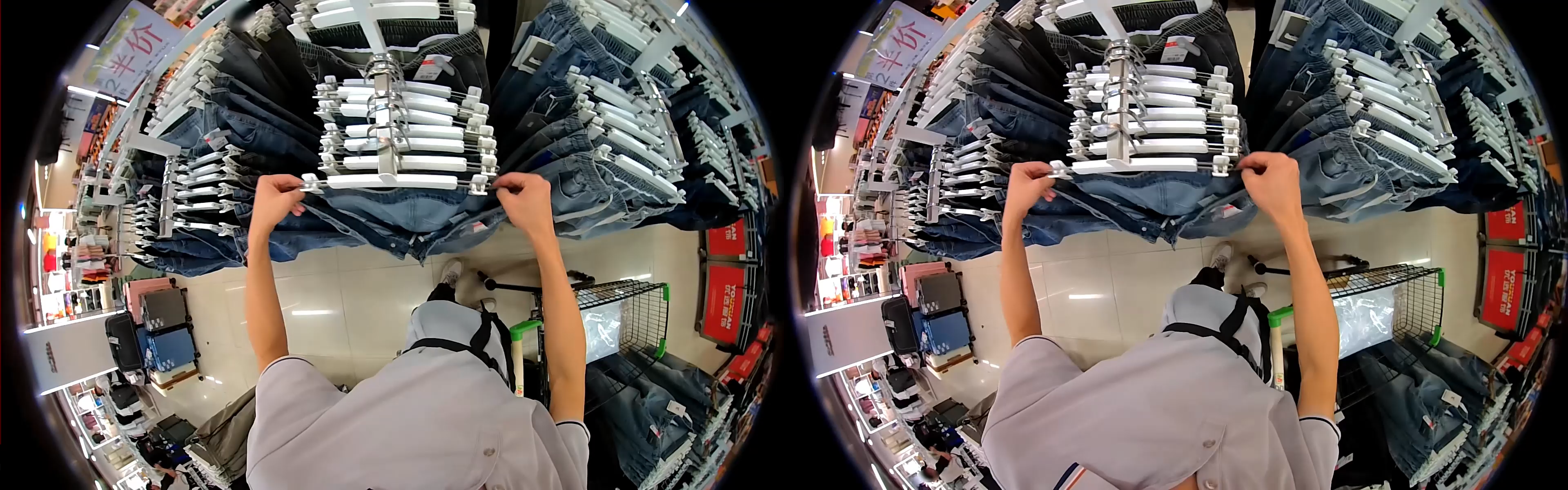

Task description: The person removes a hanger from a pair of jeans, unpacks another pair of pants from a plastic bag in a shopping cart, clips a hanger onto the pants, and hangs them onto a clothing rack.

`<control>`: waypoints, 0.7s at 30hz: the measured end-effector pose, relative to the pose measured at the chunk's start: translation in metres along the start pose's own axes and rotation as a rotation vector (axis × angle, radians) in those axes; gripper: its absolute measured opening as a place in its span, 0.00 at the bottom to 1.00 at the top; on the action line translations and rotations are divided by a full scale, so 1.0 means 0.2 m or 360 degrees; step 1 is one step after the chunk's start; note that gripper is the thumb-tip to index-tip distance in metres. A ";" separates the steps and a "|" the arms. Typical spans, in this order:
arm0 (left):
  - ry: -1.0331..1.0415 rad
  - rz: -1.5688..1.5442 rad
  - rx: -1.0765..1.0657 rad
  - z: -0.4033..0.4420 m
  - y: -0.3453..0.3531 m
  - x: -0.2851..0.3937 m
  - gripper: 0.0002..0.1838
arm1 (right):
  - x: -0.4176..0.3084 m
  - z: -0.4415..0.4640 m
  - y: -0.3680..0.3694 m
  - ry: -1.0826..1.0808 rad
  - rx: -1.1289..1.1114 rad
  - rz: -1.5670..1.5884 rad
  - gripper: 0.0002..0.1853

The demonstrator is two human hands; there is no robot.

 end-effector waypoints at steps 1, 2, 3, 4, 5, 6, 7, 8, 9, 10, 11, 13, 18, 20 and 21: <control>-0.0018 -0.0031 0.0024 -0.01 0.03 -0.01 0.07 | 0.04 -0.02 0.01 0.0028 0.0006 -0.0044 0.09; -0.0028 -0.0076 0.0007 0.00 0.04 -0.05 0.08 | 0.08 -0.04 0.02 0.0059 0.0016 -0.0090 0.09; -0.0041 -0.0124 -0.0011 0.00 0.06 -0.07 0.08 | 0.09 -0.05 0.03 0.0059 0.0019 -0.0099 0.09; -0.0028 -0.0155 -0.0014 0.00 0.07 -0.09 0.09 | 0.11 -0.07 0.03 0.0108 0.0050 -0.0071 0.09; -0.0028 -0.0160 -0.0019 -0.01 0.07 -0.11 0.09 | 0.13 -0.09 0.03 0.0158 0.0080 -0.0041 0.09; -0.0098 -0.0167 -0.0053 -0.01 0.07 -0.13 0.09 | 0.14 -0.10 0.03 0.0254 0.0041 -0.0216 0.10; -0.0166 -0.0170 -0.0093 -0.01 0.07 -0.14 0.09 | 0.15 -0.12 0.04 0.0257 0.0052 -0.0219 0.10; -0.0225 -0.0129 -0.0080 -0.01 0.07 -0.15 0.11 | 0.16 -0.14 0.04 0.0227 0.0146 -0.0408 0.10; -0.0234 -0.0084 -0.0063 0.01 0.05 -0.14 0.12 | 0.16 -0.15 0.03 0.0203 0.0240 -0.0600 0.10; -0.0220 -0.0040 -0.0045 0.03 0.03 -0.13 0.13 | 0.18 -0.15 0.02 0.0272 0.0224 -0.0618 0.10; -0.0205 0.0004 -0.0030 0.05 0.01 -0.11 0.13 | 0.18 -0.14 0.00 0.0295 0.0240 -0.0624 0.10; -0.0217 0.0053 -0.0048 0.07 0.05 -0.05 0.13 | 0.15 -0.12 -0.03 0.0140 0.0280 -0.0711 0.11; -0.0241 -0.0024 0.0373 0.04 0.08 -0.22 0.16 | 0.17 -0.13 0.01 0.0201 0.0239 -0.0762 0.13; -0.0339 0.0076 0.0549 -0.07 0.14 -0.22 0.22 | 0.16 -0.16 0.07 0.0320 0.0189 -0.0870 0.16; -0.0387 0.0163 0.0582 -0.13 0.18 -0.22 0.27 | 0.18 -0.18 0.08 0.0432 0.0132 -0.0974 0.21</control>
Point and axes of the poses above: each hand's wrist, its own z-axis towards the middle knuckle, its own y-axis out of the palm, x = y × z, the point moved 6 cm from there along z, towards the middle knuckle, and after that the axes turned 4 degrees about y, right-handed, at the moved point
